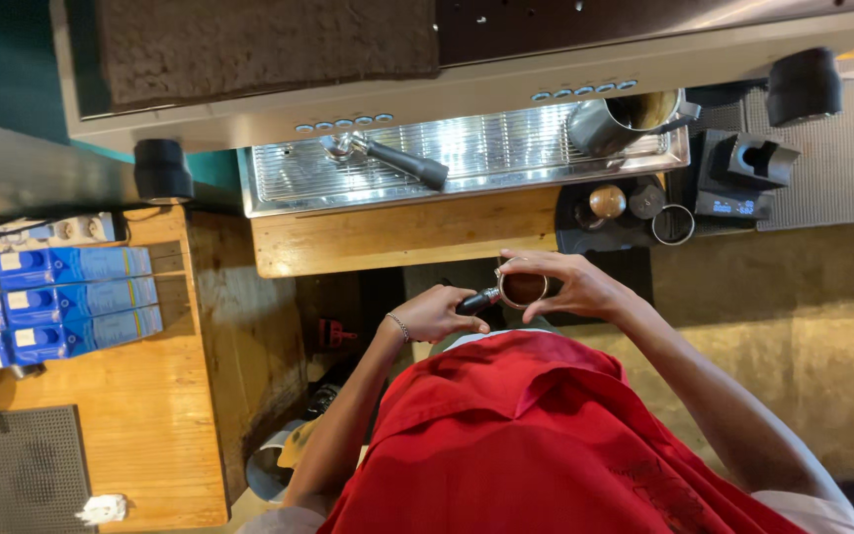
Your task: The person wipes a portafilter with a cloth, then places it on a scale and uses a spoon to scoop coffee grounds from a grinder into the filter. They use a tamper to press the grounds flat, then attach the portafilter to an espresso machine and begin brewing.
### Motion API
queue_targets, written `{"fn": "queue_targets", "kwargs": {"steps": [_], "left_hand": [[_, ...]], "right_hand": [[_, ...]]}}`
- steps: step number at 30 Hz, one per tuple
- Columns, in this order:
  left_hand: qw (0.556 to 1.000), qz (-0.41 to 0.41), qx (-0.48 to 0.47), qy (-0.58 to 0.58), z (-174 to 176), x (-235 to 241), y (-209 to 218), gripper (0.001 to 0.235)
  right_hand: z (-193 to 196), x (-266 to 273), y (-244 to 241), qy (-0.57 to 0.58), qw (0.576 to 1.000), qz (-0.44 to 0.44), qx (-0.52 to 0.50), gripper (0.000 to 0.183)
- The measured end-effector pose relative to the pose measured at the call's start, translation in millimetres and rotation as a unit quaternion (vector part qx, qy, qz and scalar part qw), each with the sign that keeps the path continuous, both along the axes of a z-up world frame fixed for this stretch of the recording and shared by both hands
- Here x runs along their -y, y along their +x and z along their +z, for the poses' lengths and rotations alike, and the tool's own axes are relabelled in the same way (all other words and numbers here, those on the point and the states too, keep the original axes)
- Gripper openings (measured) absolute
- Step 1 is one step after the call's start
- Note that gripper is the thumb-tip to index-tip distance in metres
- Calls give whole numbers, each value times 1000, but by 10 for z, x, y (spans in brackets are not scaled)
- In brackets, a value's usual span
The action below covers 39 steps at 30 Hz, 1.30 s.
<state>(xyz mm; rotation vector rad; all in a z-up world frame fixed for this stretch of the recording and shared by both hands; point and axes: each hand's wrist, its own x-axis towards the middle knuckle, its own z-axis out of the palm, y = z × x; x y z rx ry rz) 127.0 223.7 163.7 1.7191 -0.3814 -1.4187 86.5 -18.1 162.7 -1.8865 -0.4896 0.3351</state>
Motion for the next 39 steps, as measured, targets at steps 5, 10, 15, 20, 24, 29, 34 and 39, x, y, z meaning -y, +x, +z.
{"fn": "queue_targets", "kwargs": {"steps": [5, 10, 15, 20, 24, 29, 34, 39], "left_hand": [[1000, -8, 5, 0, -161, 155, -7, 24], [1000, -3, 0, 19, 124, 114, -65, 26], [996, 85, 3, 19, -128, 190, -167, 26], [994, 110, 13, 7, -112, 366, -194, 30], [989, 144, 11, -12, -291, 394, -213, 35], [982, 186, 14, -11, -501, 473, -274, 48], [965, 261, -6, 2, -486, 715, -242, 62], [946, 319, 59, 28, -19, 859, -146, 78]], "right_hand": [[-151, 150, -118, 6, 999, -38, -32, 61], [-558, 574, -274, -61, 990, -112, -52, 37], [-378, 141, -145, -37, 971, -232, 31, 45], [-336, -246, 122, -201, 955, -195, 96, 32], [-405, -136, 236, -71, 934, -302, -179, 32], [-761, 144, 52, 65, 874, -356, -325, 29], [-290, -145, -232, 259, 795, -311, -451, 42], [-1050, -341, -201, 390, 791, -289, -374, 37]]}}
